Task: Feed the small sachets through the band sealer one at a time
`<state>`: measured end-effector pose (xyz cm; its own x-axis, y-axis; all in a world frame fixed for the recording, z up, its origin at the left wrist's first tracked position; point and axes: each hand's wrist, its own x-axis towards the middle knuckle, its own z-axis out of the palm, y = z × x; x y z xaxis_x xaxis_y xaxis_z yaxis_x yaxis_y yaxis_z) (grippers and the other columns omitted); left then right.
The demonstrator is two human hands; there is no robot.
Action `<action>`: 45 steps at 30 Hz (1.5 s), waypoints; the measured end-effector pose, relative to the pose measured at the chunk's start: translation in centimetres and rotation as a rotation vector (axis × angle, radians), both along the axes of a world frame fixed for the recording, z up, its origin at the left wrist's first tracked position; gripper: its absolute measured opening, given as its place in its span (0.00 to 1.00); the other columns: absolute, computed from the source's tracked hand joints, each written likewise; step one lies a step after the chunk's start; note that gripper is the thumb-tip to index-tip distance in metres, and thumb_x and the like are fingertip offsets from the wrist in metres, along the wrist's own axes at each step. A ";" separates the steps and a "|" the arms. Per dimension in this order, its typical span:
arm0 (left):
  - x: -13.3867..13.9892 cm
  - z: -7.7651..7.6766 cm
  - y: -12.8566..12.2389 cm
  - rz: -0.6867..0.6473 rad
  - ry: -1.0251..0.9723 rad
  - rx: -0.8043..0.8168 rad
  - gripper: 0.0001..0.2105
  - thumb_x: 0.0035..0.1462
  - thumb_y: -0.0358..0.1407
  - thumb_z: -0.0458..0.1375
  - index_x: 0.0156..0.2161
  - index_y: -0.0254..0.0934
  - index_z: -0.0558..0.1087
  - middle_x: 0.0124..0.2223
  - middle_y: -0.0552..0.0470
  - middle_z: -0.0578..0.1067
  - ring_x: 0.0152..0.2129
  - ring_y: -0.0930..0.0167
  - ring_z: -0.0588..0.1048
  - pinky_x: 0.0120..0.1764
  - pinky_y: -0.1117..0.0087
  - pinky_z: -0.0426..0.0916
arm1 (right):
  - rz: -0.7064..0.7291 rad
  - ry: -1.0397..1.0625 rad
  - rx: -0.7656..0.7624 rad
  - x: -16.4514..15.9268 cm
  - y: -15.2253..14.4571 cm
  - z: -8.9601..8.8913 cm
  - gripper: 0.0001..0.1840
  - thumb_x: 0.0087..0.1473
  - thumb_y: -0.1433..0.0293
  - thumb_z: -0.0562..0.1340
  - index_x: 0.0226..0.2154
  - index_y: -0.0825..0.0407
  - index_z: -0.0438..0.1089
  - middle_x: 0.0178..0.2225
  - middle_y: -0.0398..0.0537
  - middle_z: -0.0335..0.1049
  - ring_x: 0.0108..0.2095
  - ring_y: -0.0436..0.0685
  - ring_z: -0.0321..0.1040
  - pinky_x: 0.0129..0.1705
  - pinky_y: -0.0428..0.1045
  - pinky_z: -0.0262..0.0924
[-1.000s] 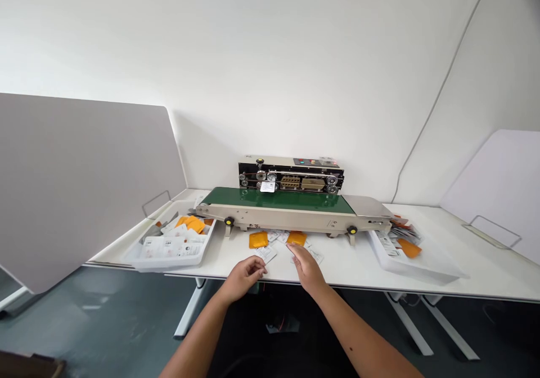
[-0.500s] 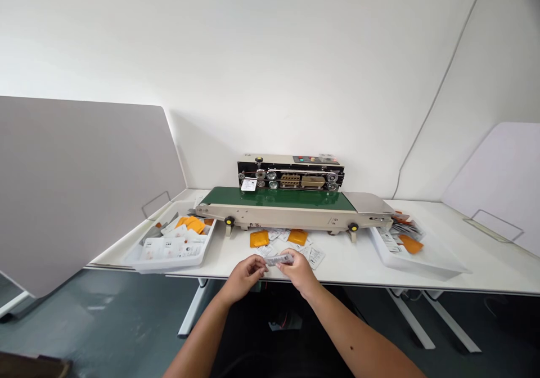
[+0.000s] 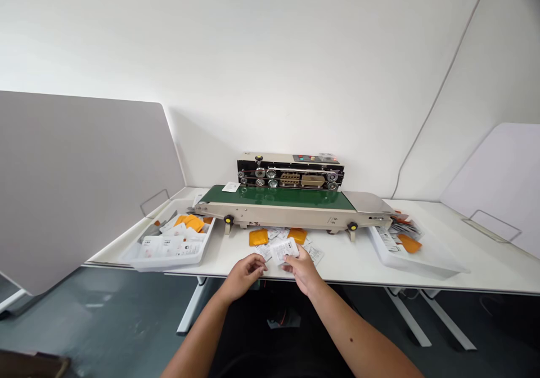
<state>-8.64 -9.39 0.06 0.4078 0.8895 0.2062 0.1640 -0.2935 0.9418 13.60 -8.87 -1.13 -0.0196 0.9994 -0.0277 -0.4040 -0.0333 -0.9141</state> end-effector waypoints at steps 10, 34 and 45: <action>0.1 0.0 -0.1 0.012 0.027 0.002 0.15 0.60 0.48 0.60 0.43 0.38 0.72 0.39 0.48 0.78 0.38 0.66 0.76 0.44 0.68 0.69 | 0.114 -0.029 0.067 0.3 -0.2 0.6 0.24 0.50 0.51 0.68 0.42 0.51 0.70 0.37 0.48 0.75 0.31 0.54 0.72 0.28 0.46 0.63; 0.0 1.0 -0.6 -0.046 -0.037 -0.078 0.14 0.60 0.46 0.60 0.40 0.37 0.70 0.32 0.53 0.76 0.30 0.70 0.74 0.34 0.72 0.65 | 0.445 -0.316 0.000 0.9 0.2 0.5 0.28 0.39 0.55 0.75 0.40 0.55 0.78 0.32 0.49 0.78 0.35 0.59 0.76 0.41 0.53 0.67; 0.1 1.2 -0.6 -0.038 -0.032 -0.071 0.12 0.60 0.44 0.60 0.38 0.37 0.69 0.32 0.53 0.75 0.29 0.71 0.73 0.33 0.72 0.64 | 0.411 -0.336 -0.001 0.9 0.4 -0.2 0.27 0.40 0.55 0.75 0.39 0.54 0.77 0.32 0.49 0.78 0.33 0.58 0.75 0.37 0.51 0.66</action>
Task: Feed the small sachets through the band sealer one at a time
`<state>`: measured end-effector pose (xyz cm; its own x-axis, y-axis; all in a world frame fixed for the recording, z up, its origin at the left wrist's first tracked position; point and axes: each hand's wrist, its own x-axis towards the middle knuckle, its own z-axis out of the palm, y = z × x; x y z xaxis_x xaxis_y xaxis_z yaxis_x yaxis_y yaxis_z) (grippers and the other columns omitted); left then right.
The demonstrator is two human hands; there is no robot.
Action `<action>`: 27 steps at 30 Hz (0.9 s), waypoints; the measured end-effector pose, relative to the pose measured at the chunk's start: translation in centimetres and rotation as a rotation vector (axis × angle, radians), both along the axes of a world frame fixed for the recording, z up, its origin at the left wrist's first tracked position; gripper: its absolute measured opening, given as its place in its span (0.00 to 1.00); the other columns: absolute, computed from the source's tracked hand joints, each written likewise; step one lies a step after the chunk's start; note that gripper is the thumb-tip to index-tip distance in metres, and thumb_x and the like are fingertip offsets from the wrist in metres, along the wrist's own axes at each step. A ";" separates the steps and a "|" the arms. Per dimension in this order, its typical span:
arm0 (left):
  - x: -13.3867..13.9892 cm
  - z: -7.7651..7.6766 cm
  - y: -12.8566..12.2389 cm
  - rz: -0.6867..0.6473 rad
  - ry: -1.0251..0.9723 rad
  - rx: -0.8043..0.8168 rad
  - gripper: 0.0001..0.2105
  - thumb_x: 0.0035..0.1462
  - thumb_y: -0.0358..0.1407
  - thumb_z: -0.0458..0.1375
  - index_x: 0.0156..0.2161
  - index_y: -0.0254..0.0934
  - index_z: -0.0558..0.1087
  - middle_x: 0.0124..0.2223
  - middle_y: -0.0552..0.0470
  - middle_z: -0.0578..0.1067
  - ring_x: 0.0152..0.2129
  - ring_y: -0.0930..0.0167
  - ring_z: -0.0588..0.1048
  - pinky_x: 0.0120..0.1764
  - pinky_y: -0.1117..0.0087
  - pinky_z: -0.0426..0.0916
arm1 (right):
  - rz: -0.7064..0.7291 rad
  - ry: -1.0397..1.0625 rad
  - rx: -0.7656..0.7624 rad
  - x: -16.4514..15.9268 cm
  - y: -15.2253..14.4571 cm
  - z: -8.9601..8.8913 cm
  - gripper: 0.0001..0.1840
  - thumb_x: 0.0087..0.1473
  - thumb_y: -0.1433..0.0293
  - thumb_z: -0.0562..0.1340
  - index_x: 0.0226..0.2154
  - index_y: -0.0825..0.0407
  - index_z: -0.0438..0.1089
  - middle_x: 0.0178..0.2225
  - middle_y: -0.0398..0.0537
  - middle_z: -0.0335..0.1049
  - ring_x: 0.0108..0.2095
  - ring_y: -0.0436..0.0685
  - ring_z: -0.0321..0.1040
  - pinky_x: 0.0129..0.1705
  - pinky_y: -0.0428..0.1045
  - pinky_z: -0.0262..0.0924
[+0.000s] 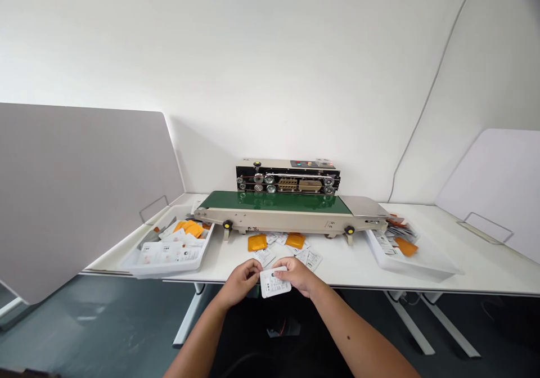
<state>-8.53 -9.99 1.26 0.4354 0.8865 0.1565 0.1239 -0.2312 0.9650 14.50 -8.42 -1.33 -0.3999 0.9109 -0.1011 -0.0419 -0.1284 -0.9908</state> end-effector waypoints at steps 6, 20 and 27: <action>-0.1 -0.1 0.0 -0.021 -0.041 -0.001 0.13 0.60 0.45 0.60 0.40 0.37 0.69 0.33 0.52 0.76 0.32 0.69 0.74 0.38 0.70 0.67 | 0.004 0.028 -0.022 0.3 -0.4 0.4 0.26 0.44 0.53 0.72 0.41 0.53 0.76 0.31 0.48 0.77 0.31 0.55 0.74 0.34 0.48 0.64; -0.2 -0.4 0.3 0.001 0.019 0.008 0.15 0.60 0.47 0.60 0.42 0.38 0.68 0.36 0.48 0.79 0.35 0.67 0.76 0.41 0.68 0.67 | -0.879 0.301 0.110 16.1 7.6 7.5 0.15 0.38 0.64 0.71 0.30 0.54 0.76 0.26 0.49 0.74 0.17 0.46 0.54 0.16 0.43 0.43; -0.2 -0.4 0.3 -0.006 0.020 0.012 0.13 0.60 0.45 0.60 0.41 0.38 0.69 0.36 0.49 0.79 0.35 0.67 0.76 0.40 0.68 0.67 | -0.479 0.142 -0.030 17.3 4.2 6.6 0.20 0.38 0.63 0.76 0.33 0.56 0.75 0.24 0.46 0.71 0.18 0.45 0.59 0.14 0.39 0.42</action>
